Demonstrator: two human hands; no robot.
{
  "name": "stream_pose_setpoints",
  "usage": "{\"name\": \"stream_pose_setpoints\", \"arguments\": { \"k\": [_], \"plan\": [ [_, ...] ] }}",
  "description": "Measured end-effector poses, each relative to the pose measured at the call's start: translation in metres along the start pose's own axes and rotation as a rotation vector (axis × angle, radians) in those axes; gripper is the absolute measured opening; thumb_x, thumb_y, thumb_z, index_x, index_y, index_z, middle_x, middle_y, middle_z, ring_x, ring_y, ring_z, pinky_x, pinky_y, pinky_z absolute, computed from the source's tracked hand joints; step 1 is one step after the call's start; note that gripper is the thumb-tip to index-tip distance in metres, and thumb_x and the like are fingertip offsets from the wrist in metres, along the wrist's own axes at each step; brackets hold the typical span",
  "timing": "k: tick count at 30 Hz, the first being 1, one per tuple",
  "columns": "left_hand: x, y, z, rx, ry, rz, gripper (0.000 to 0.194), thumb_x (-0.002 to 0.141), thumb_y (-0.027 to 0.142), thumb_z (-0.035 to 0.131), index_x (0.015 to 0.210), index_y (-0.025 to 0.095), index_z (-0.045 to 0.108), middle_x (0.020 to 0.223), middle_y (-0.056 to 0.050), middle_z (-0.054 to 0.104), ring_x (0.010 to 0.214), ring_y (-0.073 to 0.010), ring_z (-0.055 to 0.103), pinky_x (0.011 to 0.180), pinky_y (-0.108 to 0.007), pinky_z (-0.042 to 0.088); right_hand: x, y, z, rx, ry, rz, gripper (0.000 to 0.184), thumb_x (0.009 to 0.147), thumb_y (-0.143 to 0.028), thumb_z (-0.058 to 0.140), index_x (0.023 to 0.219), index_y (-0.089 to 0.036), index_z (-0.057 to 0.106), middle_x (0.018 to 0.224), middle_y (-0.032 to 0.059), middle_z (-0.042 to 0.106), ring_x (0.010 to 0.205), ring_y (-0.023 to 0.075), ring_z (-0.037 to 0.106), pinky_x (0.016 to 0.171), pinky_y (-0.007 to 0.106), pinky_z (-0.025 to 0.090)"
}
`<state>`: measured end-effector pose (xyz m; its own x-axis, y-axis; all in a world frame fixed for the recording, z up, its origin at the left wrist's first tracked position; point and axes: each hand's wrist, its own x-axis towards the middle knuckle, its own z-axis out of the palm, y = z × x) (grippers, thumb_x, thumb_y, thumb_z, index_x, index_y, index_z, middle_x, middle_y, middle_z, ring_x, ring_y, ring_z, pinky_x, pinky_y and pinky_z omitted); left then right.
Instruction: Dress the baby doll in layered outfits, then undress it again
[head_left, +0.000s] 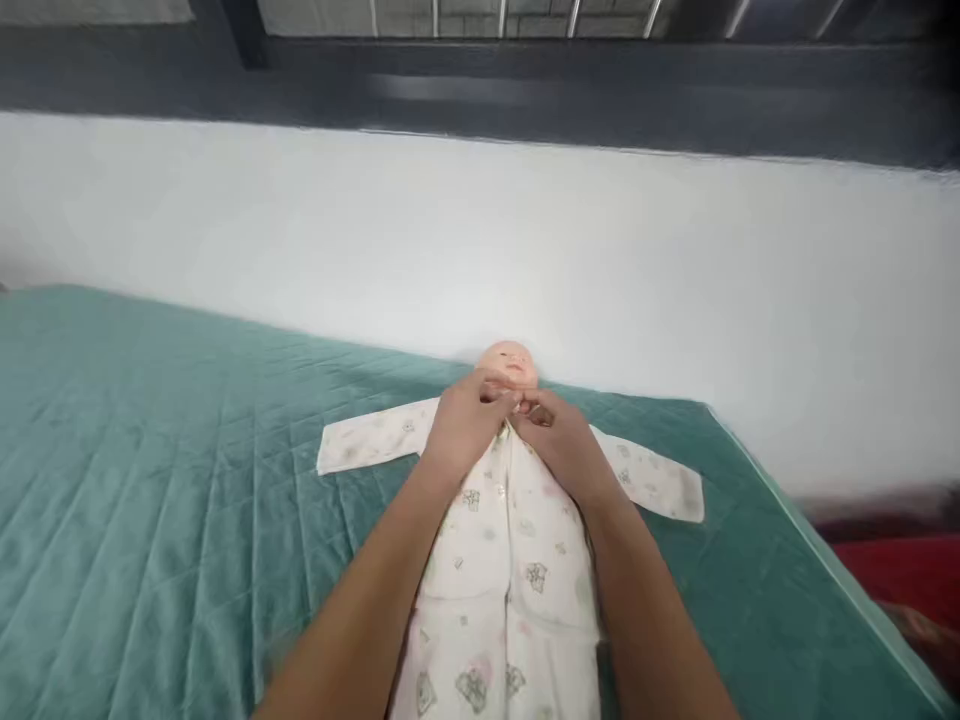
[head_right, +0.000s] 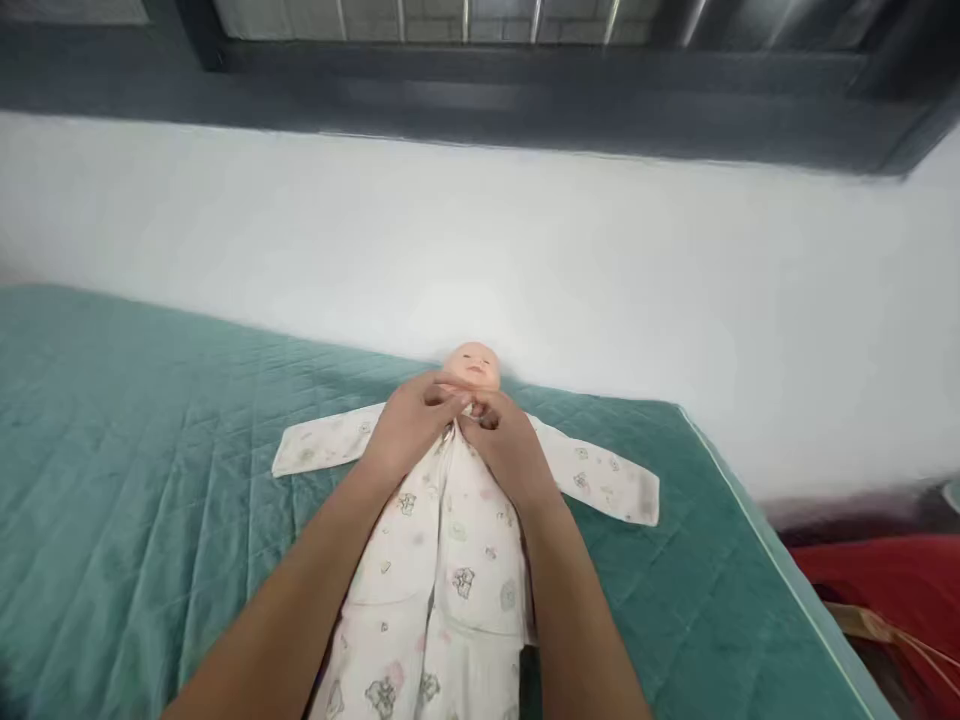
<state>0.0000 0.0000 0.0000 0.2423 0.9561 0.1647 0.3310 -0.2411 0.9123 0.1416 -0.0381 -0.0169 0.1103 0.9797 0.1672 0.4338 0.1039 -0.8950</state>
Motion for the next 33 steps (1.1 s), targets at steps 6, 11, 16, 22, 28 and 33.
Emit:
{"name": "stream_pose_setpoints", "arguments": {
  "k": [6,11,16,22,28,33],
  "plan": [
    [0.003,-0.010,0.001,-0.212,-0.057,0.000,0.023,0.077,0.022,0.063,0.099,0.020,0.067,0.089,-0.003,0.071,0.087,-0.0191,0.066,0.080,-0.031,0.050,-0.004,-0.009,0.001,0.002,0.007,0.059,0.032,0.079,-0.034,0.059,0.109,-0.026,0.067,0.074,-0.0038,0.051,0.062,0.0129,0.044,0.060,0.028,0.034],
    [0.003,-0.010,-0.003,-0.281,-0.118,-0.008,0.017,0.079,0.023,0.061,0.094,0.018,0.066,0.086,-0.003,0.069,0.084,-0.0181,0.066,0.079,-0.031,0.050,-0.004,-0.007,0.000,0.028,0.004,0.078,0.031,0.077,-0.037,0.061,0.106,-0.027,0.068,0.068,-0.0056,0.048,0.056,0.0116,0.039,0.056,0.027,0.032],
    [0.001,-0.003,-0.004,0.042,-0.036,-0.017,0.020,0.079,0.013,0.055,0.092,0.019,0.070,0.088,-0.003,0.068,0.084,-0.0184,0.064,0.082,-0.032,0.048,-0.003,-0.001,0.001,0.040,0.032,0.094,0.029,0.075,-0.039,0.063,0.100,-0.024,0.067,0.074,-0.0044,0.054,0.058,0.0113,0.043,0.057,0.026,0.034],
    [-0.002,0.001,-0.004,0.203,-0.049,0.012,0.022,0.084,0.016,0.053,0.091,0.022,0.073,0.102,-0.006,0.066,0.096,-0.0207,0.063,0.092,-0.034,0.046,-0.003,-0.001,0.002,0.052,0.094,0.100,0.022,0.072,-0.037,0.067,0.088,-0.021,0.063,0.076,-0.0027,0.060,0.065,0.0133,0.053,0.064,0.027,0.039],
    [-0.003,-0.002,-0.007,0.144,-0.101,0.057,0.022,0.086,0.016,0.052,0.093,0.023,0.072,0.104,-0.003,0.068,0.095,-0.0182,0.063,0.095,-0.033,0.046,-0.005,-0.009,0.002,-0.016,0.109,0.154,0.016,0.075,-0.036,0.065,0.080,-0.021,0.066,0.076,-0.0010,0.065,0.072,0.0158,0.057,0.067,0.028,0.039],
    [-0.002,-0.004,-0.008,0.092,-0.106,0.041,0.023,0.086,0.016,0.052,0.094,0.022,0.072,0.102,-0.002,0.070,0.094,-0.0179,0.064,0.094,-0.032,0.047,-0.005,-0.009,0.003,0.002,0.121,0.156,0.014,0.076,-0.033,0.063,0.082,-0.021,0.067,0.080,-0.0006,0.069,0.075,0.0166,0.059,0.071,0.029,0.041]
  ]
}}
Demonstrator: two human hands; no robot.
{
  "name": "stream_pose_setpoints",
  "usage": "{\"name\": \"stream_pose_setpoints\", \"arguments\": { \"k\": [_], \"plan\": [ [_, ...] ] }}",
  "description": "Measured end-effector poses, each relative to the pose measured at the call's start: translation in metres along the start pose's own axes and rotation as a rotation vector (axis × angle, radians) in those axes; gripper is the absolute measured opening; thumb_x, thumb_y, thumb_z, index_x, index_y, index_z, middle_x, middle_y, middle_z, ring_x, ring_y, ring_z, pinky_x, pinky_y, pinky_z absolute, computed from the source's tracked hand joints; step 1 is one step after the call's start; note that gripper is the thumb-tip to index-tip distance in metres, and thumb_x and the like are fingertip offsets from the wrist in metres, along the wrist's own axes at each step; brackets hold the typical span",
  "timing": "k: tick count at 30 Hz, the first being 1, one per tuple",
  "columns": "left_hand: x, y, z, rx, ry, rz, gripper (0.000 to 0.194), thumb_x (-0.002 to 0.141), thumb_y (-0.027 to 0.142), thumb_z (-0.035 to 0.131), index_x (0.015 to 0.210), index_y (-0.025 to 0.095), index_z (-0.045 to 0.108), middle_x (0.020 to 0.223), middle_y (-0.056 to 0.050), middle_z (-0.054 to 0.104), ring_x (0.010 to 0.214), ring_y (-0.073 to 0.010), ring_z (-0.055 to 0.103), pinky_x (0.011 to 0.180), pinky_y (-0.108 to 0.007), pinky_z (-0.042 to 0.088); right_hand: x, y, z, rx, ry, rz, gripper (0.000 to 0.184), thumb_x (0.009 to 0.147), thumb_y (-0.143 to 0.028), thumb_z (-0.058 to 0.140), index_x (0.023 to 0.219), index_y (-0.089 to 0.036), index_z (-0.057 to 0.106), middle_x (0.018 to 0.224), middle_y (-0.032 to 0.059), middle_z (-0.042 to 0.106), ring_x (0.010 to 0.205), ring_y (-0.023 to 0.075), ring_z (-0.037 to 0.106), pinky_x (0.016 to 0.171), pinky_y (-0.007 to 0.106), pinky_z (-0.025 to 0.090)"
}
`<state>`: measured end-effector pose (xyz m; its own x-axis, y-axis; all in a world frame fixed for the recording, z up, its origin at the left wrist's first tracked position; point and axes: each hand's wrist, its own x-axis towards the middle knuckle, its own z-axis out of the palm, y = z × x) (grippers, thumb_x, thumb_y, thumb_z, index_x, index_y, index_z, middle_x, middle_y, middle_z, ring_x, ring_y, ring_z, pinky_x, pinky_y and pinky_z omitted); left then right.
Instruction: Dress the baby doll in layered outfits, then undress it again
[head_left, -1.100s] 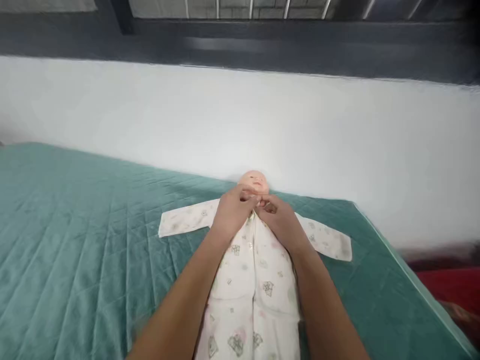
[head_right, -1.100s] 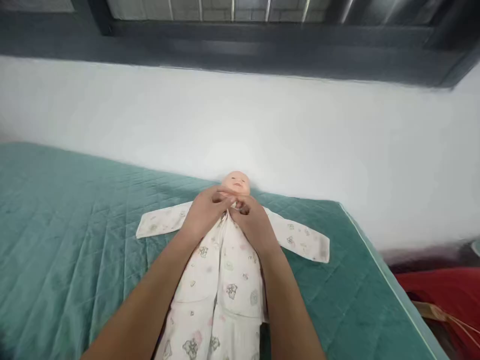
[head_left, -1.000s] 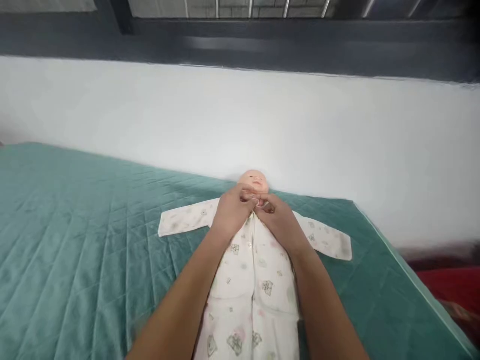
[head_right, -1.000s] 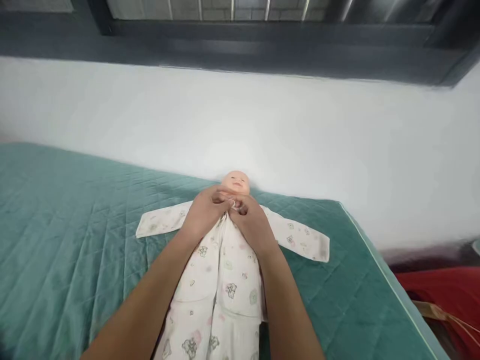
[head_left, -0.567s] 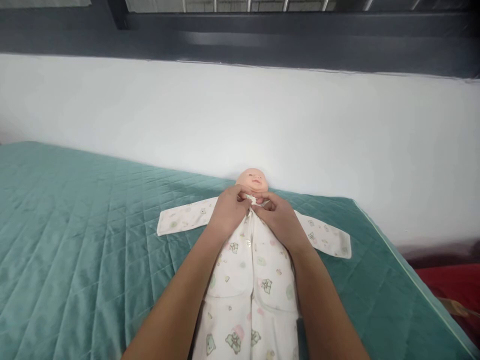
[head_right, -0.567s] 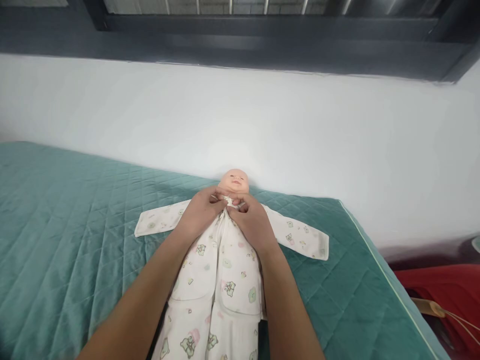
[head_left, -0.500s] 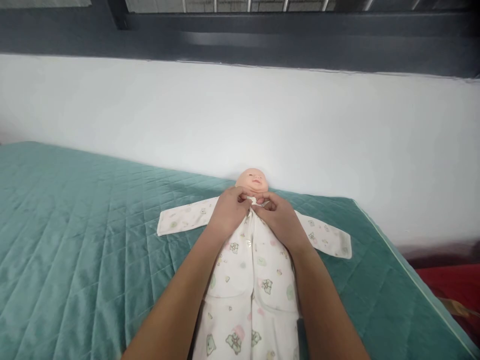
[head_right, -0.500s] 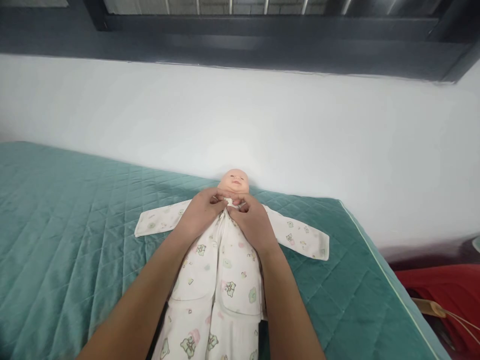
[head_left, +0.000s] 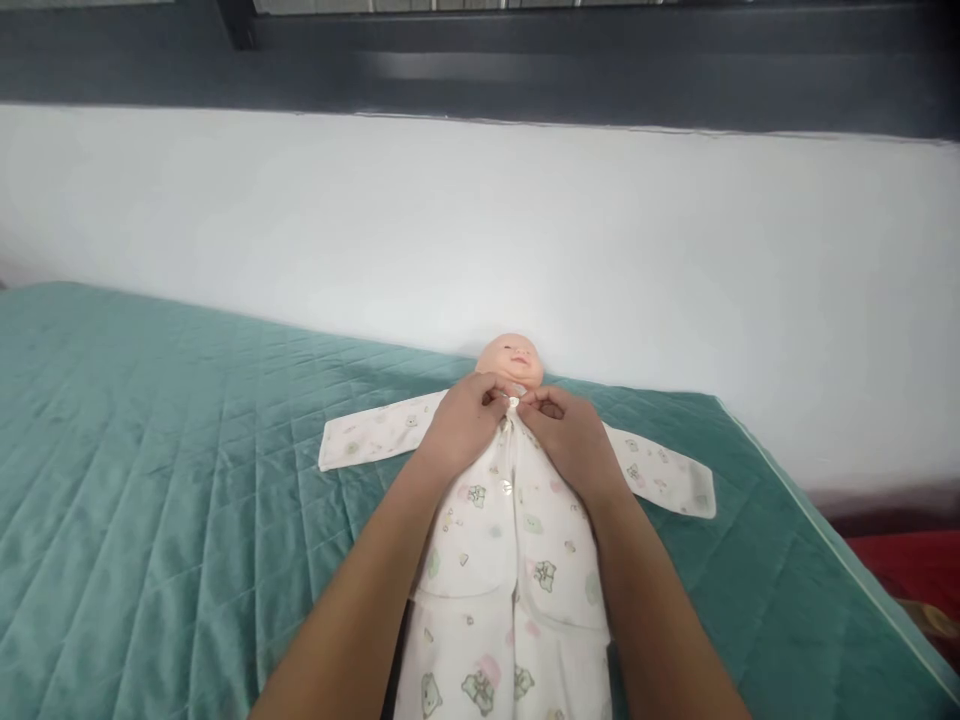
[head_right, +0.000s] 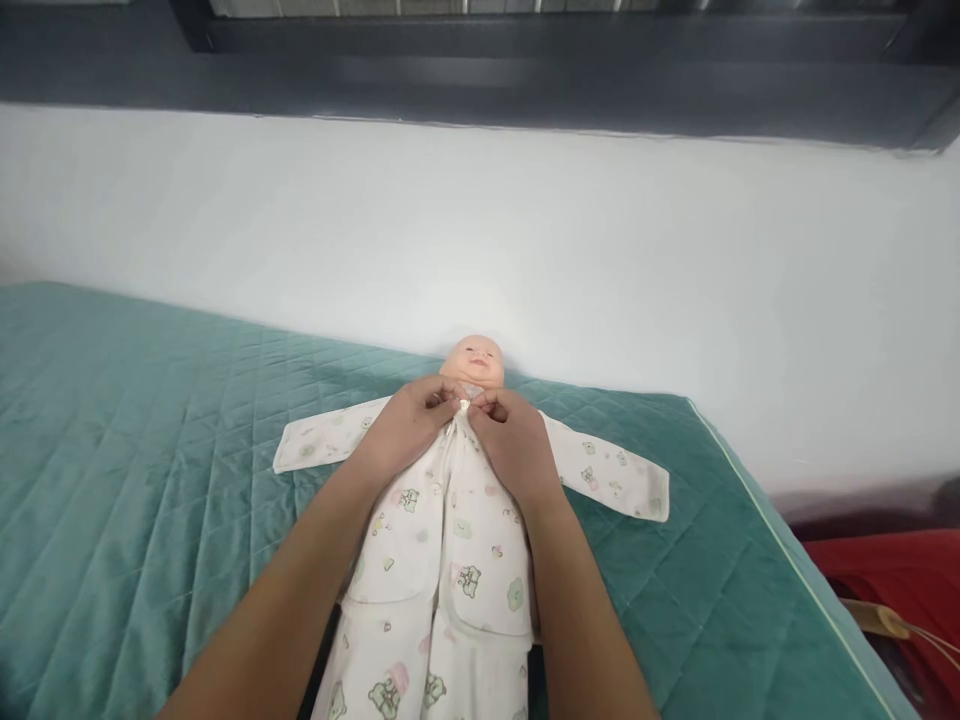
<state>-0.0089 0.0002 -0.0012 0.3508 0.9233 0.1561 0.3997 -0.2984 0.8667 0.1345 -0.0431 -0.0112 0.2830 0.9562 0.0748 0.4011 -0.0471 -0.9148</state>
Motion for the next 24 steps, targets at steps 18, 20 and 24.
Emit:
{"name": "stream_pose_setpoints", "arguments": {
  "k": [18,20,24],
  "plan": [
    [-0.011,-0.002,-0.002,-0.009,0.083,0.035,0.027,0.084,0.017,0.051,0.100,0.021,0.073,0.101,-0.003,0.073,0.091,-0.0191,0.065,0.089,-0.032,0.049,-0.009,-0.001,0.000,0.068,0.096,-0.088,0.021,0.082,-0.041,0.057,0.081,-0.021,0.062,0.080,0.0003,0.066,0.074,0.0166,0.057,0.070,0.029,0.041],
    [-0.021,-0.002,-0.002,-0.014,0.138,0.024,0.023,0.084,0.019,0.053,0.096,0.020,0.072,0.100,-0.004,0.073,0.088,-0.0186,0.065,0.087,-0.032,0.048,-0.022,-0.006,0.000,0.031,0.092,-0.106,0.022,0.083,-0.043,0.056,0.080,-0.022,0.061,0.076,-0.0002,0.064,0.070,0.0167,0.055,0.067,0.029,0.041],
    [-0.043,-0.001,-0.001,-0.018,0.129,0.073,0.021,0.088,0.026,0.051,0.092,0.020,0.071,0.093,-0.003,0.072,0.081,-0.0162,0.063,0.078,-0.028,0.048,-0.051,-0.012,0.006,-0.191,0.117,-0.175,0.022,0.081,-0.045,0.058,0.081,-0.022,0.056,0.078,0.0012,0.061,0.071,0.0182,0.054,0.068,0.031,0.039]
  ]
}}
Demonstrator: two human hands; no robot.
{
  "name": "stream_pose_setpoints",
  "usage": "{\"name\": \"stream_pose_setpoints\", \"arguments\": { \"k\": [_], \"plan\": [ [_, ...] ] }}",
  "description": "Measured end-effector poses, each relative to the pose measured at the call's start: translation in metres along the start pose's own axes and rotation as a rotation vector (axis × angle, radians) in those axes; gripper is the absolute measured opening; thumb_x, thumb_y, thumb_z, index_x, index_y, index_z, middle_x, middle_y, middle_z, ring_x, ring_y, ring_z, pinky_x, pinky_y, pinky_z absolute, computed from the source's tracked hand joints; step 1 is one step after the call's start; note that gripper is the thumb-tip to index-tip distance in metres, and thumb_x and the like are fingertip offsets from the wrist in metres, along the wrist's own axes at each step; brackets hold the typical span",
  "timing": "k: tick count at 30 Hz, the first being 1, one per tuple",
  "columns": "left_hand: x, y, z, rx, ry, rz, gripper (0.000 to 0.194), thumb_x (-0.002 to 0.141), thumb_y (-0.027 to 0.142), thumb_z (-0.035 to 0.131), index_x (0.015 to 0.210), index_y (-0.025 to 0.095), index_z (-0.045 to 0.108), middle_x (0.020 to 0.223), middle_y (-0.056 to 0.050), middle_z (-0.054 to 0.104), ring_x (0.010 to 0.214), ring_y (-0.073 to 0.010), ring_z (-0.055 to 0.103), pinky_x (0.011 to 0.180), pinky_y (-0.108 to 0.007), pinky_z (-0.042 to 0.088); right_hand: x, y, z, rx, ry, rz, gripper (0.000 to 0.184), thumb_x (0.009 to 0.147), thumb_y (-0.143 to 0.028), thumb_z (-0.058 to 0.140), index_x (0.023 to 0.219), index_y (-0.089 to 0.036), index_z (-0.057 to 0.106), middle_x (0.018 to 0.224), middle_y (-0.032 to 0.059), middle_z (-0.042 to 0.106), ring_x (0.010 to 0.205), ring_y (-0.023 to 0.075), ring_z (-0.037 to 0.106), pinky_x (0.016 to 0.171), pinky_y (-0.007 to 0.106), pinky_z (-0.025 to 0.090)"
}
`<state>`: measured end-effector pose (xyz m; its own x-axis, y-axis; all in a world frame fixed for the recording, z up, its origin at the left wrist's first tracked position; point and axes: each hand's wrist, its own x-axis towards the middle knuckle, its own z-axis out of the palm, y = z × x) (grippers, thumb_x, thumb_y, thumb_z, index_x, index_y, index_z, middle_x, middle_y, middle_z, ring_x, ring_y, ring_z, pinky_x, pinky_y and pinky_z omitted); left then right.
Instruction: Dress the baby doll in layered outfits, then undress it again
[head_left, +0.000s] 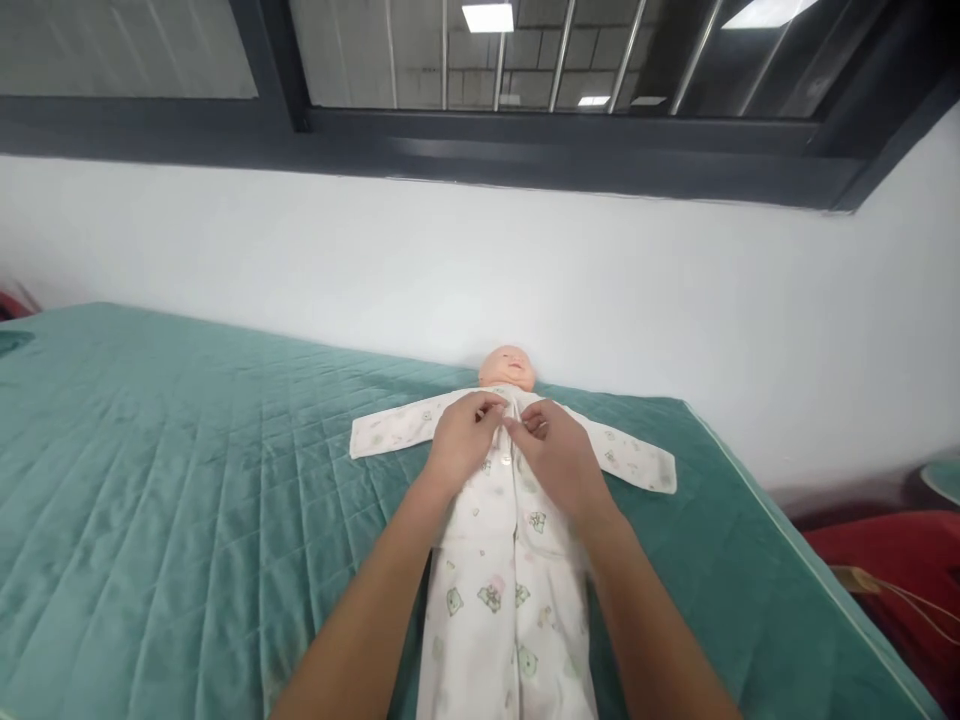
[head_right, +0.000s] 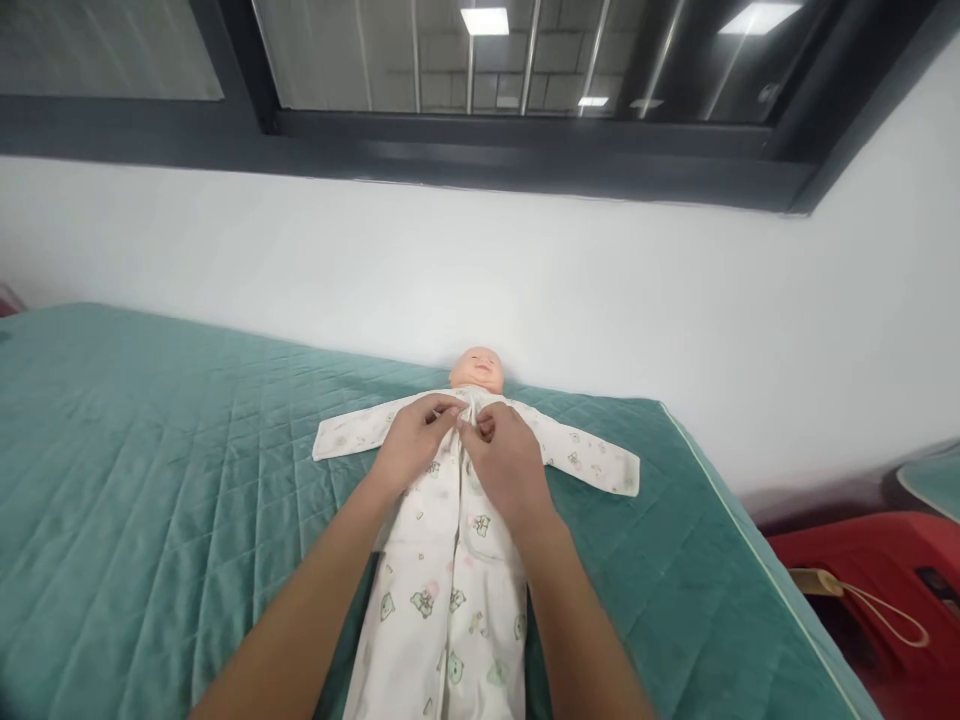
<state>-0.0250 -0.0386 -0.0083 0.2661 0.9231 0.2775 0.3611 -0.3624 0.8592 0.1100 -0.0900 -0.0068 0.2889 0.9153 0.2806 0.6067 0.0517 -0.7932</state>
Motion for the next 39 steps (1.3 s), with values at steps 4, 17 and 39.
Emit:
{"name": "stream_pose_setpoints", "arguments": {
  "k": [4,17,39],
  "plan": [
    [-0.011,-0.002,-0.001,0.059,-0.039,0.084,0.021,0.088,0.028,0.052,0.090,0.021,0.072,0.084,-0.002,0.066,0.081,-0.0155,0.059,0.073,-0.026,0.045,-0.017,-0.002,0.009,-0.188,0.086,-0.033,0.014,0.083,-0.036,0.052,0.083,-0.022,0.053,0.087,0.0044,0.058,0.075,0.0191,0.053,0.068,0.031,0.037],
    [-0.006,-0.002,0.003,-0.005,-0.093,0.043,0.015,0.084,0.030,0.057,0.080,0.021,0.067,0.069,0.002,0.060,0.066,-0.0122,0.053,0.060,-0.023,0.040,-0.009,0.008,0.003,0.229,0.041,0.097,0.022,0.080,-0.042,0.060,0.085,-0.022,0.068,0.081,0.0015,0.069,0.073,0.0180,0.058,0.067,0.029,0.041],
    [-0.007,0.006,-0.001,-0.066,-0.171,0.022,0.025,0.089,0.024,0.046,0.106,0.022,0.064,0.084,0.001,0.067,0.075,-0.0139,0.060,0.068,-0.025,0.045,-0.005,0.010,-0.001,0.258,-0.155,0.126,0.036,0.071,-0.036,0.069,0.103,-0.023,0.060,0.076,-0.0022,0.065,0.068,0.0149,0.059,0.065,0.029,0.045]
  ]
}}
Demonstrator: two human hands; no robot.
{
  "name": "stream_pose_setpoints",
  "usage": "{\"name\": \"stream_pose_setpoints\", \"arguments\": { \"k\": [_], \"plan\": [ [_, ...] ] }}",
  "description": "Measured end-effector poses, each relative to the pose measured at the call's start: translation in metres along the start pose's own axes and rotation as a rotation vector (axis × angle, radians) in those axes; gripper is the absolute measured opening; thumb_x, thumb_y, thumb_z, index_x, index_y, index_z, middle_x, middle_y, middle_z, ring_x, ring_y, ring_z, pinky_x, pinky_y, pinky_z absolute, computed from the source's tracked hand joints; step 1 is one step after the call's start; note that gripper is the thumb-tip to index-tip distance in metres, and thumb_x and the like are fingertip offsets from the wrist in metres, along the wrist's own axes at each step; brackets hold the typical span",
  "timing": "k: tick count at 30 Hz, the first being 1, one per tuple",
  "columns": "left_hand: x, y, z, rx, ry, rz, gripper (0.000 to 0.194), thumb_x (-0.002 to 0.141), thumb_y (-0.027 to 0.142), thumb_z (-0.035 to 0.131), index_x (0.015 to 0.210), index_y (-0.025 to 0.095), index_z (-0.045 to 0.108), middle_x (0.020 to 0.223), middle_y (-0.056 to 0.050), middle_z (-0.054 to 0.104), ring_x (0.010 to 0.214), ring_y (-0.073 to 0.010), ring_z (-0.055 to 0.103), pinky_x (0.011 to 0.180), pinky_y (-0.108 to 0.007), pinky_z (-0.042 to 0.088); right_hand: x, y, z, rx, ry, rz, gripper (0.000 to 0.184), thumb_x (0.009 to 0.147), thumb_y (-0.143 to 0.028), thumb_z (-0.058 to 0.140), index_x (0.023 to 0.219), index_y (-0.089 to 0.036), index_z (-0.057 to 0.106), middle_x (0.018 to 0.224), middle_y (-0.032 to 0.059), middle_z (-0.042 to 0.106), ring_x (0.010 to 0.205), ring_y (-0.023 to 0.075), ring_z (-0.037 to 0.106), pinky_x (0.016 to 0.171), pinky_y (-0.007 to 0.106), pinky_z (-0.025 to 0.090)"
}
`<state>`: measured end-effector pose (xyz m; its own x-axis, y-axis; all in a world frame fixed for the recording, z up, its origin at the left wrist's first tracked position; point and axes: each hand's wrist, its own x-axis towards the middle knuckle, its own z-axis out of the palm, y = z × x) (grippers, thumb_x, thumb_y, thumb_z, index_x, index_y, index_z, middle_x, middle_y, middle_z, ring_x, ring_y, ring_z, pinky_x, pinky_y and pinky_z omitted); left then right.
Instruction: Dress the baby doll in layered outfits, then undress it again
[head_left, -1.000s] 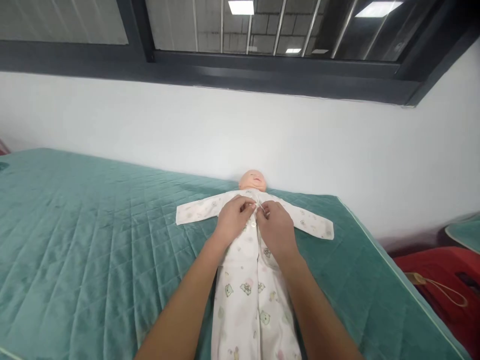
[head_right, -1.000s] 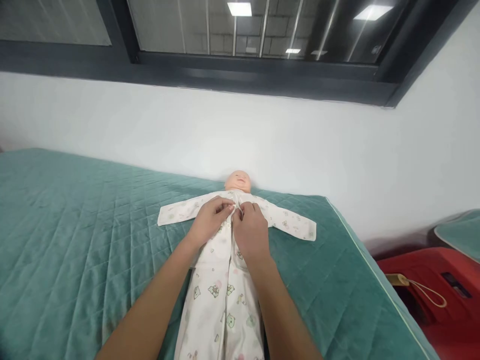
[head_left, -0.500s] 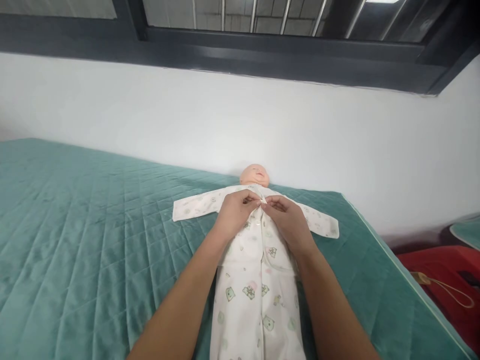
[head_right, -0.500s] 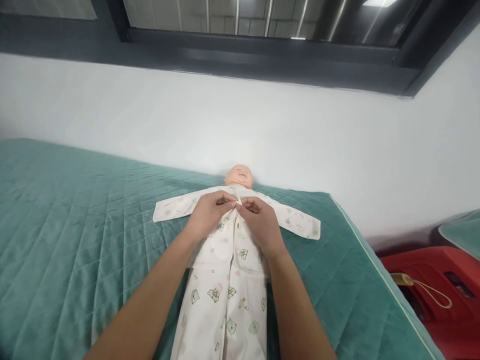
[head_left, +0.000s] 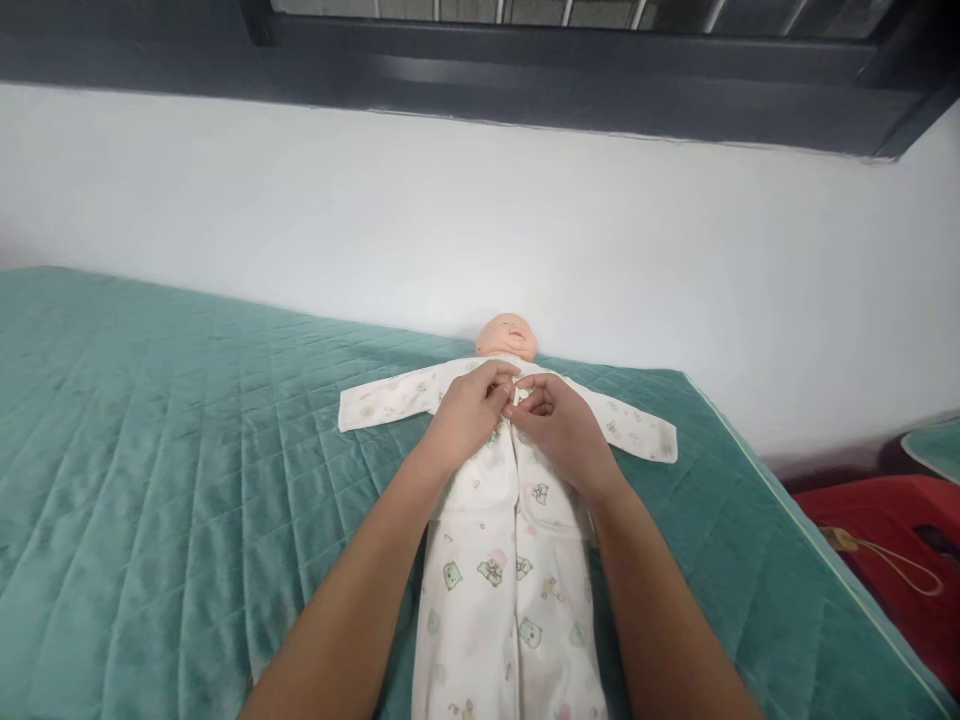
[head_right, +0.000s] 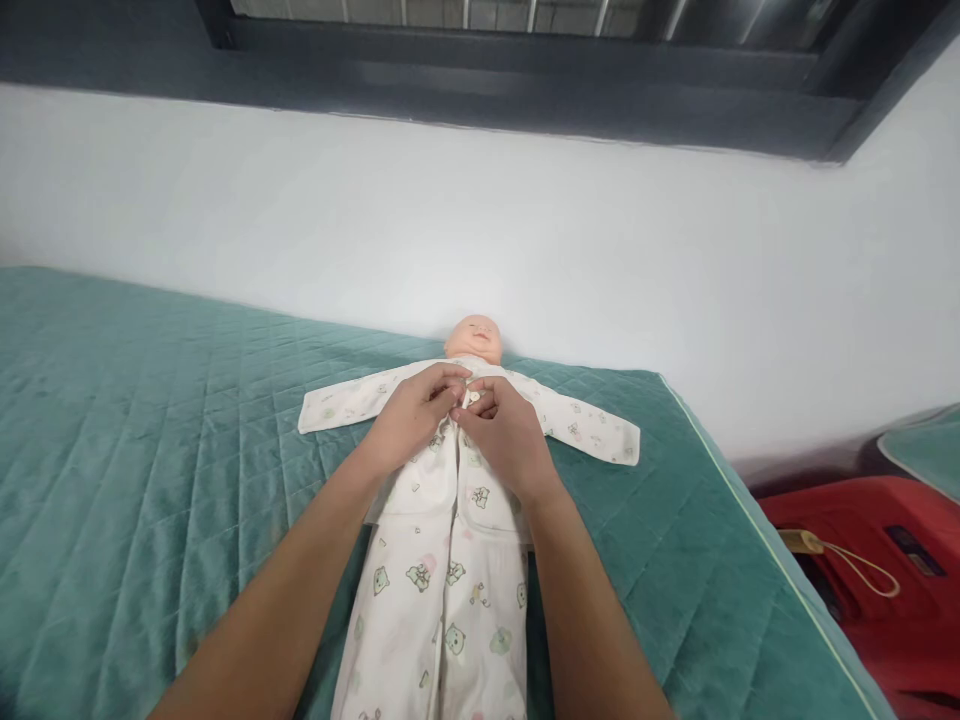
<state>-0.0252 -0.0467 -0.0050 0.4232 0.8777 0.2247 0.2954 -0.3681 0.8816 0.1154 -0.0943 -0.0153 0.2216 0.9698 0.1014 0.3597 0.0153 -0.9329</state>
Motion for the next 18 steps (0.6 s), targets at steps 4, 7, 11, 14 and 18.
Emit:
{"name": "stream_pose_setpoints", "arguments": {
  "k": [4,7,11,14,18],
  "plan": [
    [0.000,0.003,0.004,-0.038,0.052,-0.071,0.019,0.084,0.024,0.053,0.099,0.022,0.065,0.080,0.001,0.065,0.070,-0.0131,0.058,0.066,-0.025,0.045,-0.003,-0.005,0.001,-0.116,0.034,-0.014,0.033,0.073,-0.034,0.065,0.104,-0.024,0.059,0.075,-0.0025,0.066,0.070,0.0163,0.061,0.067,0.030,0.044],
    [0.000,0.000,0.005,0.004,0.095,-0.071,0.018,0.080,0.016,0.055,0.093,0.021,0.065,0.077,0.002,0.061,0.068,-0.0123,0.056,0.067,-0.025,0.045,-0.005,-0.005,0.000,-0.218,0.034,-0.049,0.032,0.076,-0.033,0.061,0.107,-0.025,0.056,0.075,-0.0026,0.067,0.073,0.0175,0.062,0.069,0.031,0.044],
    [0.000,-0.006,0.006,0.024,0.126,-0.042,0.018,0.077,0.014,0.056,0.091,0.021,0.066,0.077,0.002,0.058,0.069,-0.0119,0.054,0.068,-0.024,0.045,-0.013,-0.008,-0.001,-0.357,0.011,-0.069,0.032,0.079,-0.031,0.056,0.110,-0.025,0.053,0.079,-0.0018,0.065,0.073,0.0184,0.061,0.066,0.031,0.041],
    [-0.005,-0.007,0.005,-0.015,0.146,-0.048,0.014,0.078,0.018,0.057,0.090,0.019,0.066,0.076,0.001,0.059,0.069,-0.0118,0.054,0.067,-0.024,0.045,-0.025,-0.015,0.001,-0.476,0.013,-0.064,0.031,0.083,-0.033,0.052,0.112,-0.024,0.051,0.089,0.0016,0.063,0.074,0.0189,0.058,0.063,0.030,0.037],
    [-0.020,-0.006,-0.003,-0.103,0.093,-0.036,0.015,0.082,0.028,0.057,0.088,0.017,0.066,0.077,0.000,0.062,0.069,-0.0122,0.054,0.065,-0.023,0.043,-0.046,-0.019,0.008,-0.637,0.066,-0.073,0.021,0.084,-0.033,0.052,0.101,-0.021,0.049,0.095,0.0068,0.059,0.079,0.0212,0.055,0.062,0.030,0.034]
  ]
}}
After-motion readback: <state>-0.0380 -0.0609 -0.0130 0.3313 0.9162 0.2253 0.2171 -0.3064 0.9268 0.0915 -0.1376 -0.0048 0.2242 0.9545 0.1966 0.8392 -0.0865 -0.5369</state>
